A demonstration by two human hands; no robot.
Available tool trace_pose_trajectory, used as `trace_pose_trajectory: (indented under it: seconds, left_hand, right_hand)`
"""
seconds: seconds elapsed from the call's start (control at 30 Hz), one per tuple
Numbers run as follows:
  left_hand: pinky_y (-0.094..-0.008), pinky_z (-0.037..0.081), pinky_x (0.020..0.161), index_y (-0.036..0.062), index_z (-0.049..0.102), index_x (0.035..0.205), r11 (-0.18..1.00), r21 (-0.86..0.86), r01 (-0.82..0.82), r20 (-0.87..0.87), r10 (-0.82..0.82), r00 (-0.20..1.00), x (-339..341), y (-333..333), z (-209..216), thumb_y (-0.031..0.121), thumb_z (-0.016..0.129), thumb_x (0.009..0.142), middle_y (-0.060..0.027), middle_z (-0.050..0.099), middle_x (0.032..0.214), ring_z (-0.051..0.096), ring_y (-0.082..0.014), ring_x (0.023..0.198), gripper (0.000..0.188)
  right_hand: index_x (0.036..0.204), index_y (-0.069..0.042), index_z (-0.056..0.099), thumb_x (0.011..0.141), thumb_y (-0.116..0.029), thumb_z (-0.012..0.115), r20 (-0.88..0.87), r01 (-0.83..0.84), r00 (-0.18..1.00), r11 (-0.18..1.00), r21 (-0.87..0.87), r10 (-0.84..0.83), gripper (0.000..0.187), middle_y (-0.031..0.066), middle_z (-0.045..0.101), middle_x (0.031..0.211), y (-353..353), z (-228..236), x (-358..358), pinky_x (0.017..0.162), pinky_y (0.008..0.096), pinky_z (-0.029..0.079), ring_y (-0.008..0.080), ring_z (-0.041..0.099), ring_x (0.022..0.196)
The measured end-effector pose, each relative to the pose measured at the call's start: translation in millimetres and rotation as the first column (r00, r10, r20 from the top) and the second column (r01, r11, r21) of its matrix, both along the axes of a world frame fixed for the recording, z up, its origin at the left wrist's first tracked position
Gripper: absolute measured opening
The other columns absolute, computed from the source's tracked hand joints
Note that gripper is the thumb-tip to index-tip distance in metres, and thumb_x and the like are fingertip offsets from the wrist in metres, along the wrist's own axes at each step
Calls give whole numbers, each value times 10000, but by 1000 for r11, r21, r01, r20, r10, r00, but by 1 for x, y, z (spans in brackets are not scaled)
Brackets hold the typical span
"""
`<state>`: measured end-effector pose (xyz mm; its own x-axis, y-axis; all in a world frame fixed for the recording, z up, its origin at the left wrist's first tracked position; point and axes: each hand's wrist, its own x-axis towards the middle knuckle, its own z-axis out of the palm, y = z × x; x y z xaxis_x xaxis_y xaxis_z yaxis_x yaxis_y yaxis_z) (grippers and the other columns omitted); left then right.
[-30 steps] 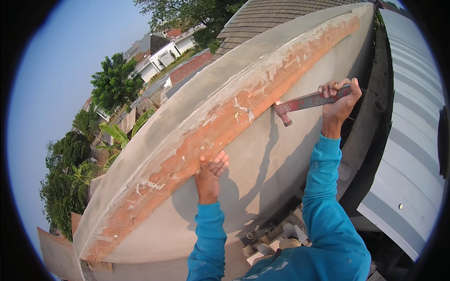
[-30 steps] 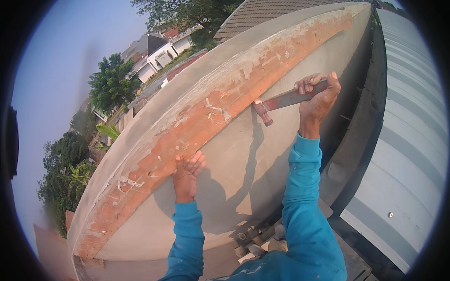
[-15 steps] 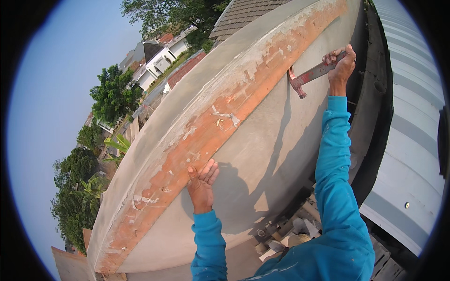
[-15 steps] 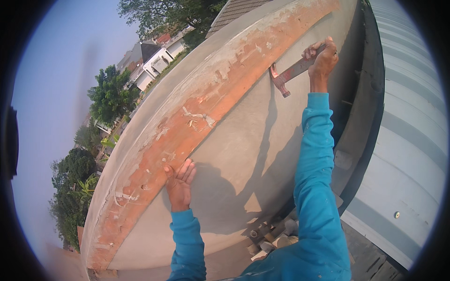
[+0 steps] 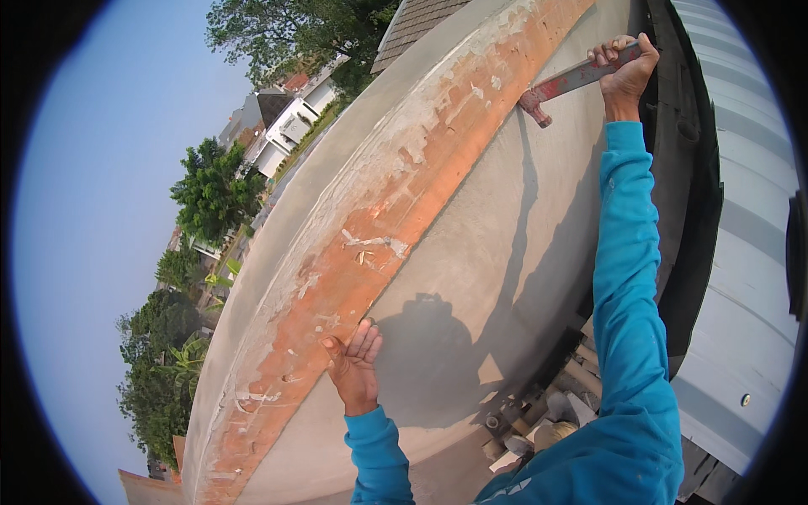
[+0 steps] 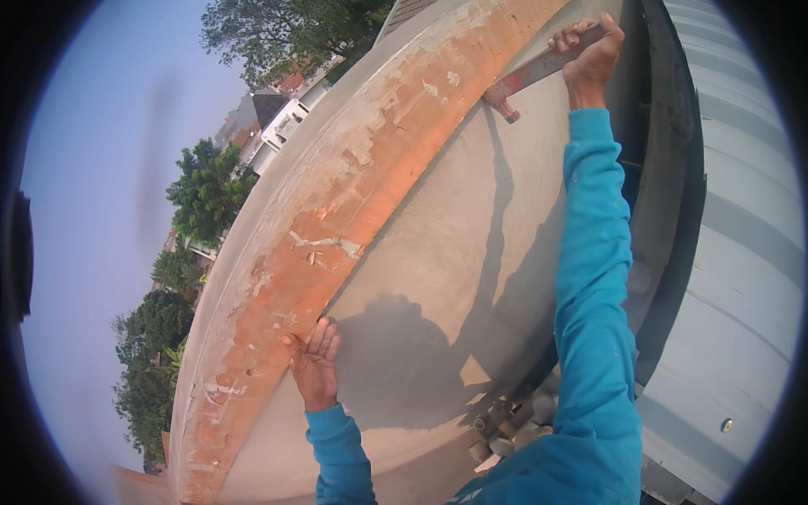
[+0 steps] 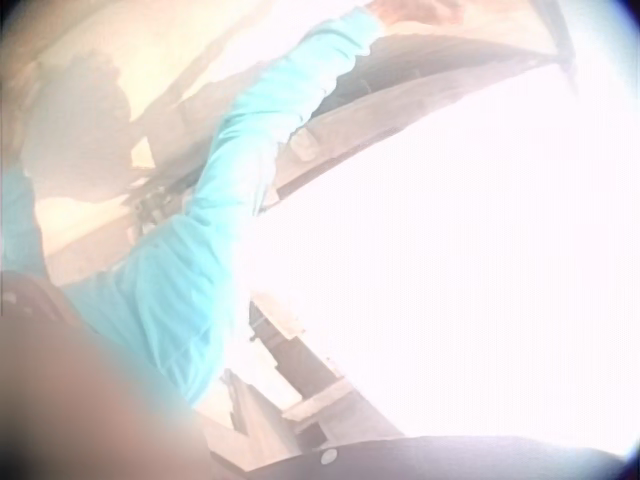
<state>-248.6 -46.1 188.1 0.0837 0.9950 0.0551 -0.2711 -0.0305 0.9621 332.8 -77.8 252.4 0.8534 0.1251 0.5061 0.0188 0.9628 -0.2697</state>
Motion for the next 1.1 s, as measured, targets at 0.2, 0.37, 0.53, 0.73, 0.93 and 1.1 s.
trace_pose_trajectory:
  seconds: [0.2,0.37,0.53,0.73,0.93,1.1]
  left_hand:
    - [-418,581,867,-40,515,1227,999,-39,-22,-21,22,1000,-4,6,-7,598,539,916,-290,638,1144,682,-330,1002,710]
    - [-434,588,852,-50,504,1210,997,-29,-66,-17,66,998,-2,1,-3,600,557,902,-306,625,1151,680,-352,999,720]
    - [-441,593,839,-40,509,1200,999,-26,-37,-21,36,999,-14,11,-14,578,563,910,-315,619,1154,677,-366,1004,685]
    - [-441,591,850,-12,519,1150,1000,-26,-2,-35,1,999,-10,-1,3,553,569,920,-315,620,1154,680,-370,1000,612]
    - [-441,587,864,-41,458,1192,1000,-22,-3,42,4,999,-7,3,-6,529,580,924,-343,614,1137,681,-375,995,641]
    - [-439,586,870,-85,423,1214,999,-21,30,47,-29,998,1,2,1,547,597,906,-335,623,1122,681,-375,993,724]
  right_hand:
    - [637,-88,478,866,-471,417,-77,-8,997,998,57,12,451,41,386,554,-2,-24,-21,609,399,400,202,405,536]
    - [616,-99,437,866,-469,435,-87,24,996,999,-41,-28,447,39,377,552,4,10,6,608,399,388,196,394,517]
    - [557,-114,472,777,-471,453,-105,32,994,979,204,-11,421,36,356,502,-9,-82,-60,605,417,402,211,390,484]
    - [574,-95,447,789,-489,466,-188,79,981,985,156,-49,450,45,351,522,-8,-84,-67,607,415,393,209,383,511]
    - [572,-91,430,807,-456,447,-134,66,989,997,44,-59,435,55,349,520,-18,-72,-75,611,417,382,221,373,513]
    - [570,-97,441,802,-431,442,-129,46,991,999,-1,-46,407,56,342,521,-42,-69,-106,610,418,369,221,370,511]
